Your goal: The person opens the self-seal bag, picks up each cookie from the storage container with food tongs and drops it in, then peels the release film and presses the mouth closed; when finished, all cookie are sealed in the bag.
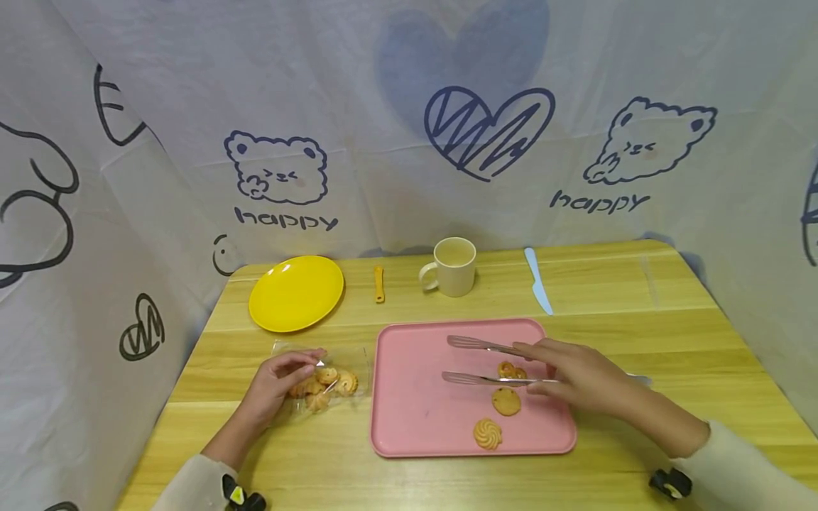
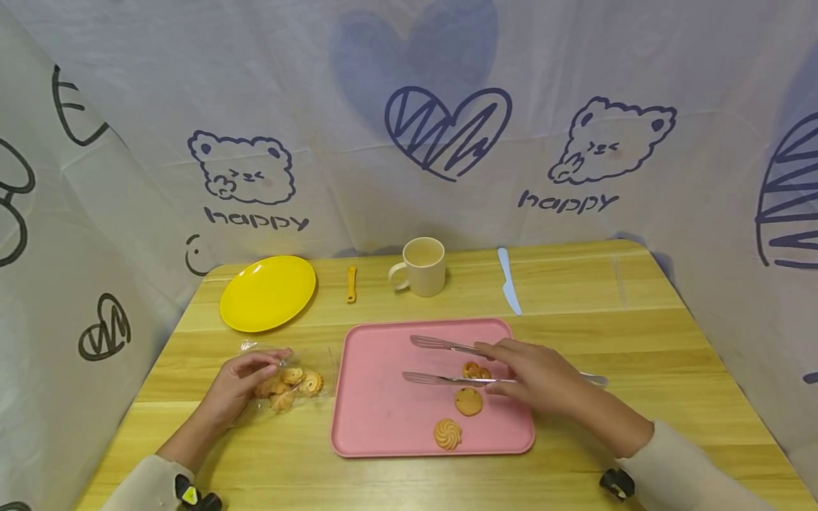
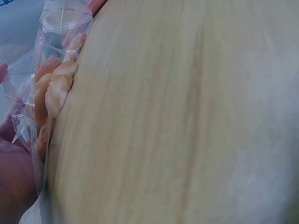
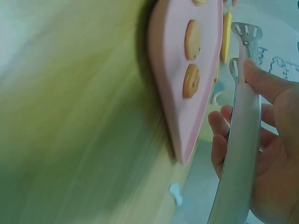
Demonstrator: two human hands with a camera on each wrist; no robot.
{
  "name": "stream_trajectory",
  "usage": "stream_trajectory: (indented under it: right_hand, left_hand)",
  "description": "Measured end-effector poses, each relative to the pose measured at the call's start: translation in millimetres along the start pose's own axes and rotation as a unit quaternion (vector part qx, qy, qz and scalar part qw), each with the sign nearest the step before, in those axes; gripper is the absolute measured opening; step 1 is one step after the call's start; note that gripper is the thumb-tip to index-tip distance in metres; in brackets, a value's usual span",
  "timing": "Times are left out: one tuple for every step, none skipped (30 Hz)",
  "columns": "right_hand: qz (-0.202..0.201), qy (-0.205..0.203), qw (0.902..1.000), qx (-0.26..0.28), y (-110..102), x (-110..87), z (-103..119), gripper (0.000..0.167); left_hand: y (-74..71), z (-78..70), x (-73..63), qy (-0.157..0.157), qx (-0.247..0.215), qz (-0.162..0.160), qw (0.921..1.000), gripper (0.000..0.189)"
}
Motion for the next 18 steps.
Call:
stream_trajectory:
  right_hand:
    - [0.000,0.007,1.0000,-0.003,-1,-4.2,-2,0.061]
    - [-0.001,0.013,0.9999,-0.009,-1,-8.2,-5,0.061]
    - [0.000,0.019,0.9998,-0.011,-2,-11.9,-7,0.061]
    - [0.001,0.024,0.9997,-0.010,-2,-15.5,-9,0.061]
    - [0.001,0.030,0.9995,-0.010,-2,-19.2,-11,0.061]
    - [0.000,0.036,0.9993,-0.009,-2,-22.7,-12,0.061]
    - [-0.001,0.041,0.9991,-0.008,-2,-26.1,-14,0.061]
    - [-0.003,0.044,0.9990,-0.006,-2,-29.4,-16,0.061]
    - [-0.003,0.049,0.9988,-0.003,-3,-32.7,-17,0.060]
    - [-0.004,0.051,0.9987,-0.003,-3,-36.0,-19,0.060]
    - [-0.005,0.055,0.9985,-0.004,-3,-38.9,-20,0.060]
    - [-0.007,0.056,0.9984,-0.006,-3,-41.6,-22,0.059]
    - [-0.010,0.058,0.9983,-0.009,-3,-44.2,-24,0.059]
    - [-0.012,0.058,0.9982,-0.011,-3,-46.8,-26,0.059]
    - [-0.015,0.057,0.9981,-0.016,-3,-49.4,-27,0.059]
    - [-0.019,0.056,0.9981,-0.021,-3,-51.7,-28,0.059]
    - [-0.023,0.055,0.9979,-0.026,-2,-53.9,-30,0.059]
    - [-0.026,0.055,0.9977,-0.030,-2,-56.1,-31,0.059]
  left_hand:
    - [0.0,0.0,0.1,-0.001,0.001,-0.001,1.0000,0.015]
    - [0.0,0.1,0.2,-0.001,0.001,-0.001,1.0000,0.014]
    - [0.0,0.2,0.3,-0.002,0.001,-0.002,1.0000,0.014]
    - [-0.2,0.4,0.2,-0.002,0.001,-0.002,1.0000,0.014]
    - [-0.3,0.6,0.1,-0.002,0.001,-0.003,1.0000,0.014]
    - [-0.4,1.0,0.1,-0.002,0.001,-0.003,1.0000,0.014]
    - [-0.6,1.3,0.1,-0.002,0.001,-0.003,1.0000,0.014]
    - [-0.7,1.6,0.1,-0.003,0.000,-0.002,1.0000,0.014]
    - [-0.9,1.9,0.1,-0.003,0.000,-0.002,1.0000,0.014]
    - [-1.0,2.1,0.1,-0.003,0.000,-0.001,1.0000,0.014]
    - [-1.1,2.2,0.1,-0.003,0.000,0.000,1.0000,0.014]
    - [-1.3,2.4,0.1,-0.003,0.000,0.000,1.0000,0.014]
    - [-1.4,2.4,0.2,-0.003,0.000,0.001,1.0000,0.014]
    - [-1.4,2.3,0.3,-0.003,-0.001,0.001,1.0000,0.014]
    - [-1.5,2.3,0.4,-0.004,0.000,0.000,1.0000,0.014]
    - [-1.5,2.2,0.5,-0.004,0.000,0.000,1.0000,0.014]
    - [-1.5,2.0,0.7,-0.005,0.000,0.000,1.0000,0.014]
    - [-1.5,1.8,0.8,-0.005,0.000,-0.001,1.0000,0.014]
Point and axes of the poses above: each hand's wrist, its own x-axis towards the middle knuckle, its own y-axis out of the palm, z = x × y, the point moved 2 cm from there along x, towards the middle knuckle, and after that the axes turned 10 degrees about -x, right-handed, at the moved point
